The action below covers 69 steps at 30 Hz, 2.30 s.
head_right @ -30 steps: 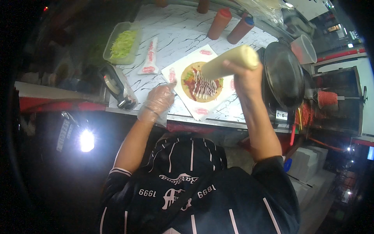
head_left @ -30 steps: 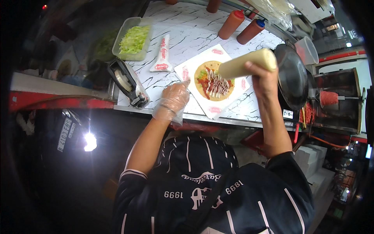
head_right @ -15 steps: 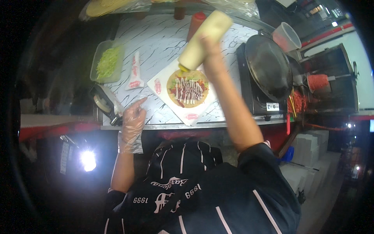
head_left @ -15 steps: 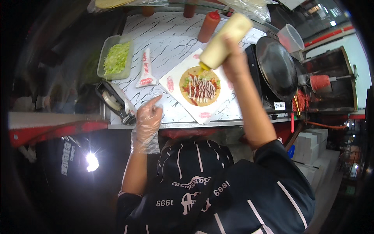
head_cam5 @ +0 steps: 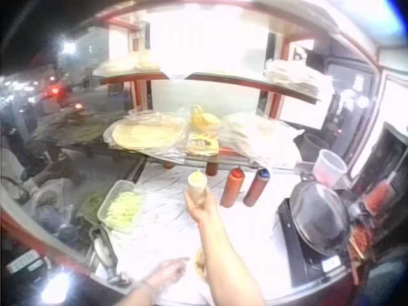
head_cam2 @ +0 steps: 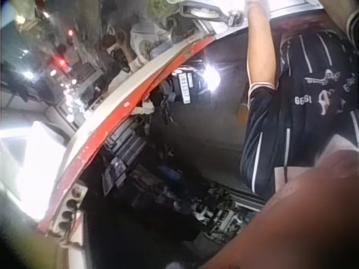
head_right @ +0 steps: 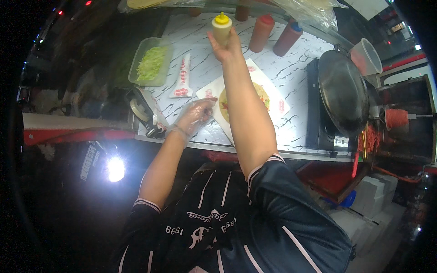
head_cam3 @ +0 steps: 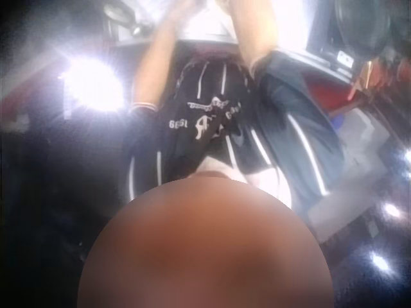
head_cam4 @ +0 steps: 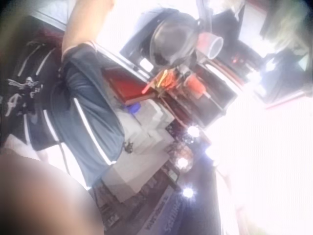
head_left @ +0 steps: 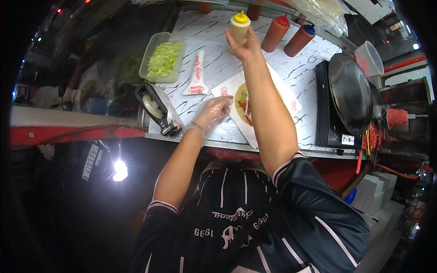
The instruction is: The person assembles two tacos at a street food stall. They place tortillas on paper, add shredded lettuce and cooked meat, then drizzle red and white sauces before folding the paper to wrap each taco.
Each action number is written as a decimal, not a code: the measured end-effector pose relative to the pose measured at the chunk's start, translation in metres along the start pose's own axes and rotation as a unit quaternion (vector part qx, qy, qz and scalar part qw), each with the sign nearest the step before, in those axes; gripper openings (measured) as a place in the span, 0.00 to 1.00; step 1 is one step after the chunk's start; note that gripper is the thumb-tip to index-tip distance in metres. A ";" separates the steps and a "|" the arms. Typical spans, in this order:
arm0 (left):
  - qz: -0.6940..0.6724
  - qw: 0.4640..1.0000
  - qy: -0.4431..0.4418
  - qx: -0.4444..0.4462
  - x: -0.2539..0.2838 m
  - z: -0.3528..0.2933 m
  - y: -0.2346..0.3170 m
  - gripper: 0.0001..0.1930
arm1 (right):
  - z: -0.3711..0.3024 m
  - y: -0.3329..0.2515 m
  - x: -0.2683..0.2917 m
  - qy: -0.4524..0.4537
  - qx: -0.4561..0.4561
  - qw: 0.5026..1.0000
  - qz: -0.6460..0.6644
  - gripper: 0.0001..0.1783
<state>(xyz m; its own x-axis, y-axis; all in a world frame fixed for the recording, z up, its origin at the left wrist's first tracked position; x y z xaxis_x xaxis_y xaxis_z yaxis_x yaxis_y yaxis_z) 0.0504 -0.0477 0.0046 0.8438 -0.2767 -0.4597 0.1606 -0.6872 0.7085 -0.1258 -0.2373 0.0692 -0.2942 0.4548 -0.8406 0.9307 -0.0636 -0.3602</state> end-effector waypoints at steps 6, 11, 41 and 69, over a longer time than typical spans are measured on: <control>-0.082 0.996 -0.015 0.030 0.000 0.000 -0.006 0.17 | -0.096 -0.017 0.018 -0.037 -0.077 0.976 -0.202 0.33; 0.161 0.963 -0.044 -0.212 0.001 -0.054 0.042 0.16 | -0.369 -0.039 0.180 -0.325 -0.330 0.781 -0.419 0.21; 0.530 0.759 -0.336 0.173 -0.147 -0.152 -0.402 0.22 | -0.578 -0.129 0.521 0.179 -0.192 0.923 -0.282 0.19; 0.522 0.662 -0.508 0.178 -0.230 -0.165 -0.418 0.32 | -0.621 -0.338 0.351 0.161 0.220 0.669 -0.692 0.09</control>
<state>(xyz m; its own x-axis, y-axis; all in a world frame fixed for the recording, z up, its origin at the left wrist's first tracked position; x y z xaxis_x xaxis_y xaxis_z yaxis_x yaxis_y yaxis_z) -0.1260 0.4144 -0.0977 -0.4085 -0.9102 -0.0688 -0.5215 0.1708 0.8359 -0.4083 0.4951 0.1472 -0.6802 0.5119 0.5246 -0.3580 0.3925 -0.8472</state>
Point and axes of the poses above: each hand's wrist, its own z-axis towards the middle knuckle, its own x-axis out of the back of the hand, y = z × x, the point moved 9 cm from there along z, towards the middle knuckle, and after that the axes turned 6 degrees about -z, right-handed, at the moved point
